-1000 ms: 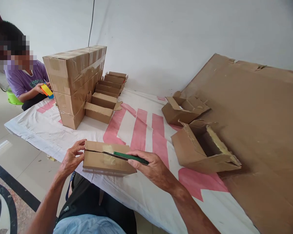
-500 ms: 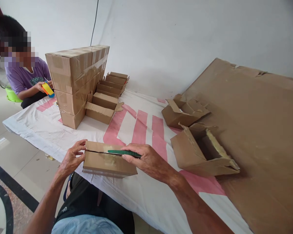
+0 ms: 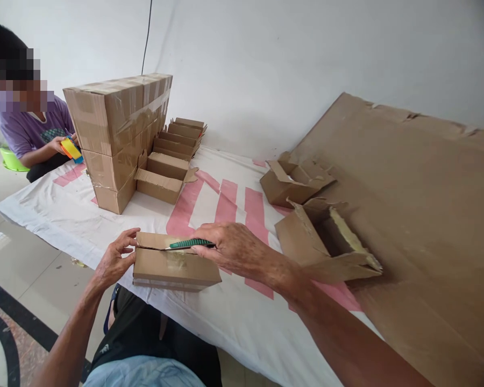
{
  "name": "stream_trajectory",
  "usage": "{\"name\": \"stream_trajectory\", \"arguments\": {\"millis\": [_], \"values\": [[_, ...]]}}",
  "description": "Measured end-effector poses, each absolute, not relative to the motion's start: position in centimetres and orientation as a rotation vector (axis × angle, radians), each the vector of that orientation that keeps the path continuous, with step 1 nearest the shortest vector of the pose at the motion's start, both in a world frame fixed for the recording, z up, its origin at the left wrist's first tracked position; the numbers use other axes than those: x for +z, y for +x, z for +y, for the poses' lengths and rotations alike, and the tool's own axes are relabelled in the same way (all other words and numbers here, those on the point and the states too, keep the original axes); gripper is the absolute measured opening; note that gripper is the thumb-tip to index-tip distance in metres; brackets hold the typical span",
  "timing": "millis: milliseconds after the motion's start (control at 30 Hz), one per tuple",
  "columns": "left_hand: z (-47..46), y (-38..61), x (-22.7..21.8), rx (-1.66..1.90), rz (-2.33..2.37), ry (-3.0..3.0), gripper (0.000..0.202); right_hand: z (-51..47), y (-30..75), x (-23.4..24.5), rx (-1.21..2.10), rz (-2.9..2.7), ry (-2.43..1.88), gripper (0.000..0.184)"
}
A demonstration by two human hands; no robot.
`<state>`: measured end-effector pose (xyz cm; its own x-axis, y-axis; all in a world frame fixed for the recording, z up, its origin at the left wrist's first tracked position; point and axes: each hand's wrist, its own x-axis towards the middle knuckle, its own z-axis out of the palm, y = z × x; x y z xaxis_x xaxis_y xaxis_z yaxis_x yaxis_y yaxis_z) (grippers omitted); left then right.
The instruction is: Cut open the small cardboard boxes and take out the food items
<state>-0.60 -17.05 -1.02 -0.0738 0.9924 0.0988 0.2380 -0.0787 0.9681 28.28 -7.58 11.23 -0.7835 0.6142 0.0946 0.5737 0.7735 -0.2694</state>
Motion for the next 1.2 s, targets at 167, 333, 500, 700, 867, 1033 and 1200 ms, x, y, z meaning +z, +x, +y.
{"name": "stream_trajectory", "arguments": {"millis": [167, 333, 500, 700, 867, 1033, 1200], "values": [[-16.8, -0.7, -1.1, 1.229, 1.391, 1.425, 0.019, -6.6, 27.6, 11.6, 0.243, -2.873, -0.950, 0.032], [-16.8, -0.7, -1.0, 1.202, 1.423, 1.466, 0.017, -5.9, 29.2, 10.1, 0.220, -2.880, -0.863, 0.029], [-17.0, -0.7, -0.6, 1.180, 1.459, 1.483, 0.016, -5.7, 34.1, 9.6, 0.287, -2.800, -0.959, 0.026], [-16.6, -0.8, -0.8, 1.178, 1.463, 1.494, 0.021, -6.9, 40.1, 8.7, 0.649, -2.294, -1.223, 0.035], [-16.5, -1.0, -0.9, 1.170, 1.443, 1.526, 0.025, -8.3, 41.0, -2.2, 0.557, -1.896, -1.373, 0.043], [-16.6, -1.2, -0.6, 1.140, 1.444, 1.570, 0.028, -10.3, 40.3, -13.6, 0.190, -1.839, -1.591, 0.041], [-16.7, -1.3, -0.3, 1.092, 1.469, 1.598, 0.037, -11.2, 40.2, -16.4, 0.030, -1.904, -1.625, 0.042]]}}
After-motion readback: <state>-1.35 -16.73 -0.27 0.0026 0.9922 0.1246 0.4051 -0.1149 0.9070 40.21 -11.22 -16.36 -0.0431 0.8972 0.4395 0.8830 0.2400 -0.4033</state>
